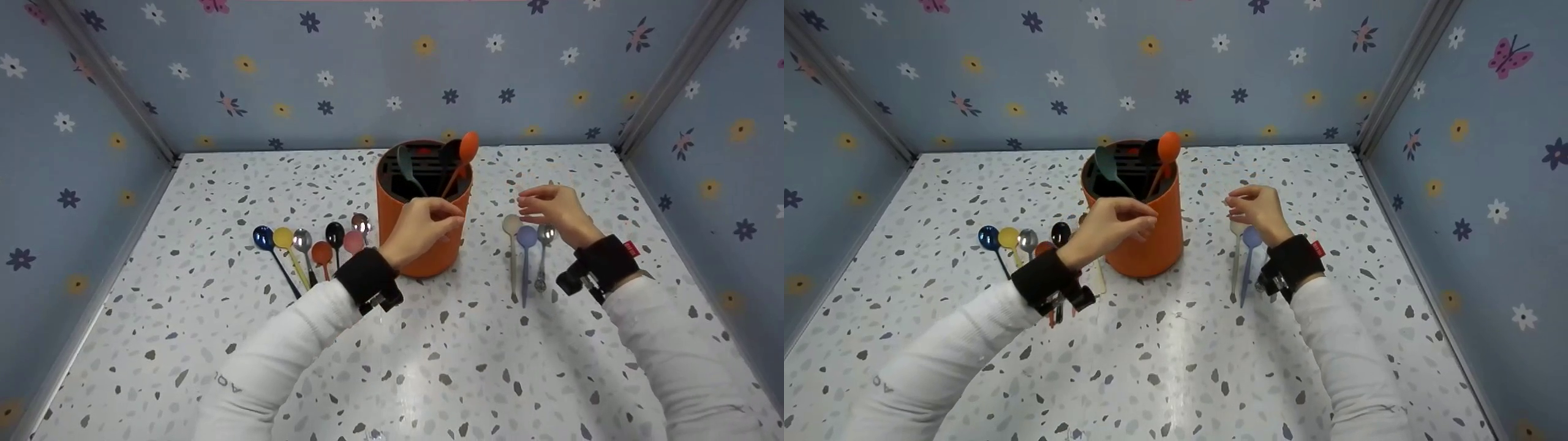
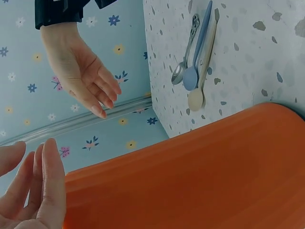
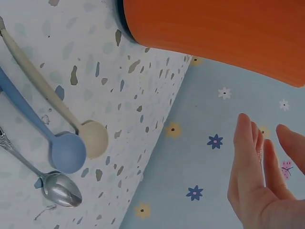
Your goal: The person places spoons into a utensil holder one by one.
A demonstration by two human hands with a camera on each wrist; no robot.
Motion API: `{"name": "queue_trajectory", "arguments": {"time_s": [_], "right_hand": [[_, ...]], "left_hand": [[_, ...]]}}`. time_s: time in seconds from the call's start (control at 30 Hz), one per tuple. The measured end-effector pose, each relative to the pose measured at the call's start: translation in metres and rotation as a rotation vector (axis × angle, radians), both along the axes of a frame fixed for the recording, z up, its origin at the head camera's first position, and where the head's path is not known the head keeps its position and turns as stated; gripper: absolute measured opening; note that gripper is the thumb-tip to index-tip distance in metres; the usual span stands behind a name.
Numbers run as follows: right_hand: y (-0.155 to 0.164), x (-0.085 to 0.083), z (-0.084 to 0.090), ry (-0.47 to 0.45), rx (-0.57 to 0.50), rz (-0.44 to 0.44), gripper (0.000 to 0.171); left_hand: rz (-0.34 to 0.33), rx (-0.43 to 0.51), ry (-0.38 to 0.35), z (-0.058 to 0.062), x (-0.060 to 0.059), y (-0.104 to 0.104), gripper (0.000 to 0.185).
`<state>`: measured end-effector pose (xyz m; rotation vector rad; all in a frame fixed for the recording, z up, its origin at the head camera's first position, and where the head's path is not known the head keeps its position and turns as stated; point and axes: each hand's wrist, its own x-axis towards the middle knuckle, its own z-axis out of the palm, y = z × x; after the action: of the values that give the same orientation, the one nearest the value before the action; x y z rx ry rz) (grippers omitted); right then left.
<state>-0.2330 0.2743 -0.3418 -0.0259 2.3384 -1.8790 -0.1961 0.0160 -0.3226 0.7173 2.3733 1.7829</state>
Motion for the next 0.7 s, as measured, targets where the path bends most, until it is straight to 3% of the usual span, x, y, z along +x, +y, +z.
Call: {"name": "queue_trajectory", "arguments": {"time_s": [0.2,0.43,0.57,0.7], "right_hand": [[0.007,-0.001,-0.018,-0.026,-0.006,-0.002,0.034],[0.014,-0.003,-0.039,-0.084,0.011,-0.039,0.041],[0.019,-0.005,-0.053,-0.119,0.061,-0.078,0.042],[0.023,-0.003,-0.067,-0.116,0.089,-0.103,0.04]], "left_hand": [[-0.028,-0.023,0.009,-0.014,0.004,0.003,0.015],[0.01,-0.099,0.017,-0.034,0.003,0.006,0.015],[0.015,-0.117,-0.019,-0.046,0.003,0.006,0.016],[0.007,-0.093,-0.112,-0.06,0.003,0.005,0.016]]}}
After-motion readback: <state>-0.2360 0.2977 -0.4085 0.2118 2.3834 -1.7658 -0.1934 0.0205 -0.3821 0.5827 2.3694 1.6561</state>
